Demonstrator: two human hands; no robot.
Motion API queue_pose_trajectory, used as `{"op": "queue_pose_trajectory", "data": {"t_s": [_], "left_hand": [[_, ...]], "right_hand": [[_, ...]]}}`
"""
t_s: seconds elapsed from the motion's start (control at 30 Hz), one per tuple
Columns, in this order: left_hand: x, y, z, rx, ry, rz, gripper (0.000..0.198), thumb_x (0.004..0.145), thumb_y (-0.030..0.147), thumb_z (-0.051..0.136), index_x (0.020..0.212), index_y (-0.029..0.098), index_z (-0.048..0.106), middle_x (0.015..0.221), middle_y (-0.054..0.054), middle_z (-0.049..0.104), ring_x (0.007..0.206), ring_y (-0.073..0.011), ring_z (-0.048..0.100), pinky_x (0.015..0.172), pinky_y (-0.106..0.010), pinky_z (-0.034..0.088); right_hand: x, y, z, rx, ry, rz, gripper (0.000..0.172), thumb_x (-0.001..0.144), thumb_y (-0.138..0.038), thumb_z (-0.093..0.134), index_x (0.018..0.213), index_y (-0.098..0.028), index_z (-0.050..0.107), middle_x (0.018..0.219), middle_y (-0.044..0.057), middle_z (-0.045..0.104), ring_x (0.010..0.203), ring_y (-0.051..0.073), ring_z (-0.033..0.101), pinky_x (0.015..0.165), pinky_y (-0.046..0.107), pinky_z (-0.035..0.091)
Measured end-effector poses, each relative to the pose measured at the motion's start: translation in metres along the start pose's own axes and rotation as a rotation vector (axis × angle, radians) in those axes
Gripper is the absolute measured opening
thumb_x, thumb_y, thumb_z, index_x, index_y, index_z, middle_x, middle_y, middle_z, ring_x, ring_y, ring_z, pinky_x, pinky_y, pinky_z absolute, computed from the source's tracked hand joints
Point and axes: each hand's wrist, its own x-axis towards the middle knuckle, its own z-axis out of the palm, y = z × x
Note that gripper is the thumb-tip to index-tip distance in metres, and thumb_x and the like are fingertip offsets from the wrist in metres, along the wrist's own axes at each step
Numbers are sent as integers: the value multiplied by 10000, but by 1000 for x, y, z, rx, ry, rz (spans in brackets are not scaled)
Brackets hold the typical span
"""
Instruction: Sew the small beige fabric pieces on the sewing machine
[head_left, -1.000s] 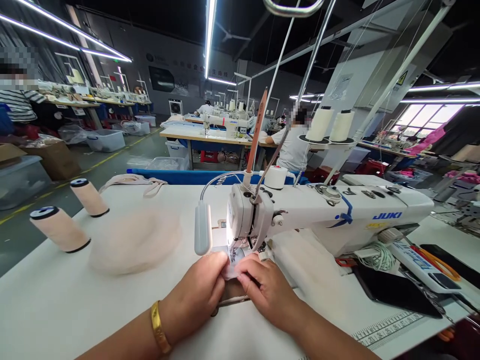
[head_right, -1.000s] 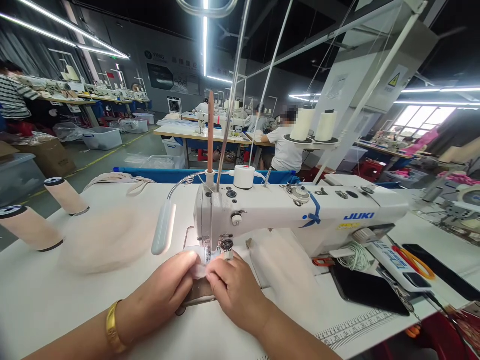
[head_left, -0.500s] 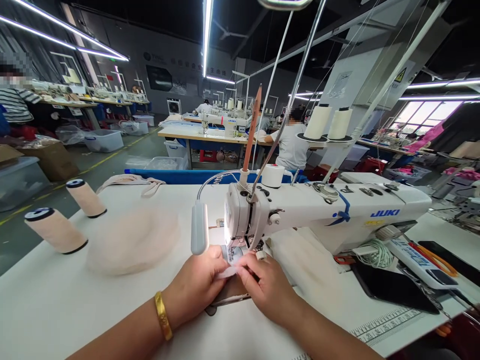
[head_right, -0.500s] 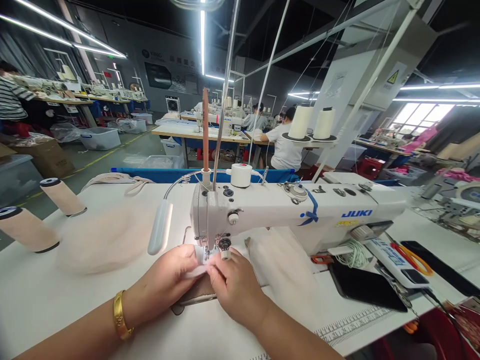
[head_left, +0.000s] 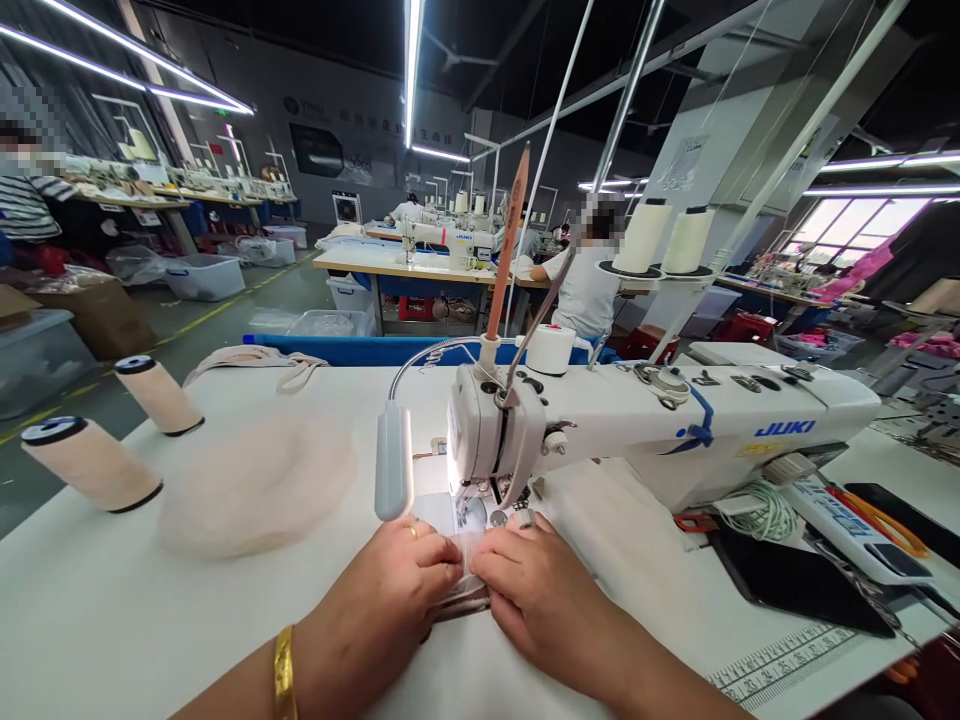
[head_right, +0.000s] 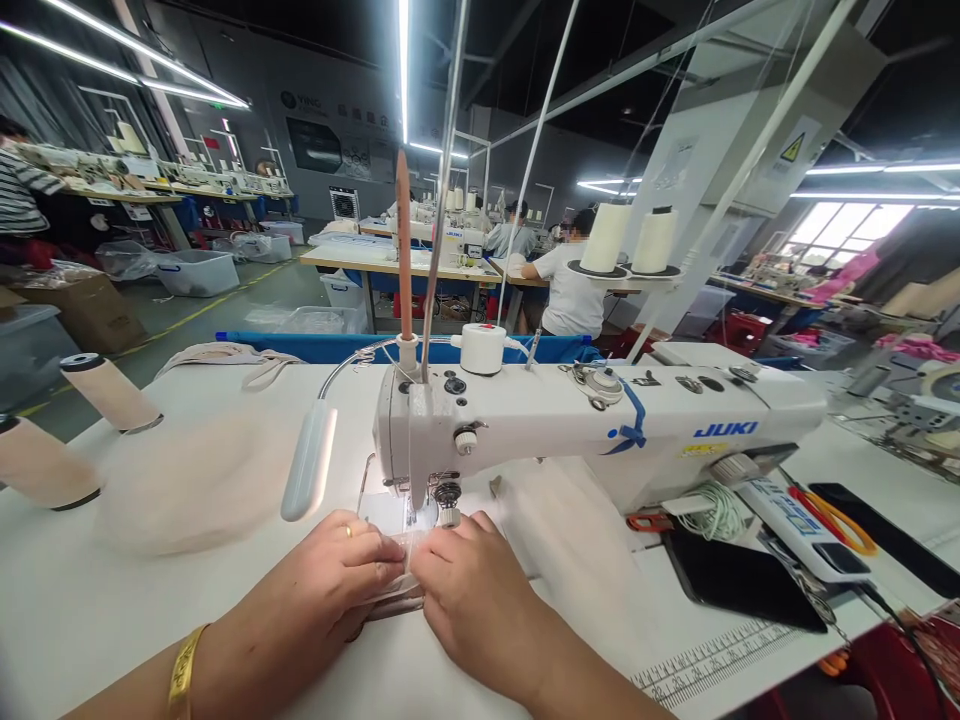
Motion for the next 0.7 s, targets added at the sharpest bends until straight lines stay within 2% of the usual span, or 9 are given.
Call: {"op": "queue_pose_trajectory", "data": {"t_s": [0.23,0.43,0.7], "left_hand": [[3,-6,-1,26,-15,-6,323,936,-6,448,878,207,683,891,-37,751,742,-201,662,703,-352,470],[1,-6,-4,22,-21,17,322,940,-24,447,893,203,672,867,-28,751,745,-198,663,713,-354,475],[2,-10,-2,54,-22,19,291,963,6,454,912,195,669,893,-33,758,752,-206,657,721,-359,489]], "right_hand": [[3,5,8,-34,30,29,196,876,-21,542,857,-215,565,873,5,655,790,205,511,733,343,308],[2,4,9,16,46,10,250,880,-4,525,944,-223,629,948,11,688,814,207,548,745,344,335],[4,5,10,-14,72,-4,264,885,-1,504,924,-234,623,892,25,667,796,214,559,759,335,374]]}}
